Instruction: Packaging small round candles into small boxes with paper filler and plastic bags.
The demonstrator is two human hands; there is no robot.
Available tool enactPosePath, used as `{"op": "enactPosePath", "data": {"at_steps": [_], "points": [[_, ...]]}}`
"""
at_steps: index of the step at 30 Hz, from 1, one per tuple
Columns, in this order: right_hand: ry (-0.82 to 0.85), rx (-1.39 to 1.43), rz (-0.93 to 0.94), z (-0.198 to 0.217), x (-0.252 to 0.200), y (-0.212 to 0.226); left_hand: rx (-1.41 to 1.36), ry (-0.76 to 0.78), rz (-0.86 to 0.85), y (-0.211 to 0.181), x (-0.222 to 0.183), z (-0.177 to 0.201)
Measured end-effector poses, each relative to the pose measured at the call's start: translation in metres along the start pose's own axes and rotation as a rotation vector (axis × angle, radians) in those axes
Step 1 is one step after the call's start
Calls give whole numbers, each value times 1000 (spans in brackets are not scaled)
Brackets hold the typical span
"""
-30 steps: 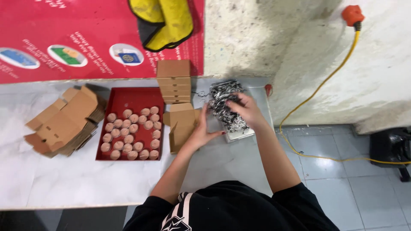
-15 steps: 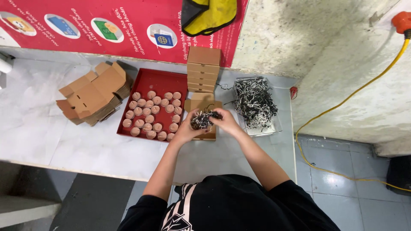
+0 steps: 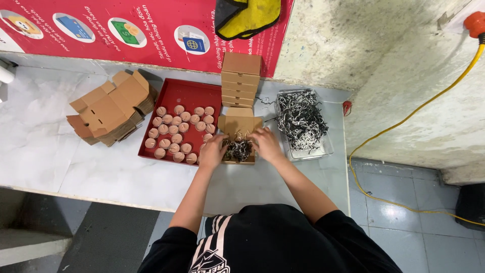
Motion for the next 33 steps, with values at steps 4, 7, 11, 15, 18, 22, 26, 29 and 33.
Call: {"op": "enactPosePath", "data": {"at_steps": [4, 7, 11, 15, 18, 22, 26, 29, 33], "points": [[-46, -291, 182, -31, -6, 10, 151, 2, -4, 7, -10, -30], [85, -311, 296, -40, -12, 22, 306, 61, -93, 12, -22, -67], [110, 24, 140, -12, -8, 13, 405, 159, -173, 6, -32, -89], [-127, 429, -275, -28, 1, -67, 352, 223, -142, 6, -33, -96], [-181, 259, -280, -40, 28, -98, 335, 210, -171, 8, -32, -108], [66, -41, -255, -52, 70, -100, 426, 242, -94, -2, -34, -108], [286, -249, -297, -109, 113, -132, 383, 221, -58, -4, -37, -103], [280, -359, -289, -116, 140, -137, 364, 218, -50, -4, -33, -100], [315, -398, -296, -146, 155, -160, 356, 244, -23, -10, -30, -97]]}}
Point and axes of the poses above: each hand's wrist, its own x-axis towards the middle knuckle, its own z-axis out of the back of the hand, y = z × x, the point moved 6 cm from there along x, towards the middle knuckle, and after that the axes turned 13 degrees about -x, right-handed, at the moved point
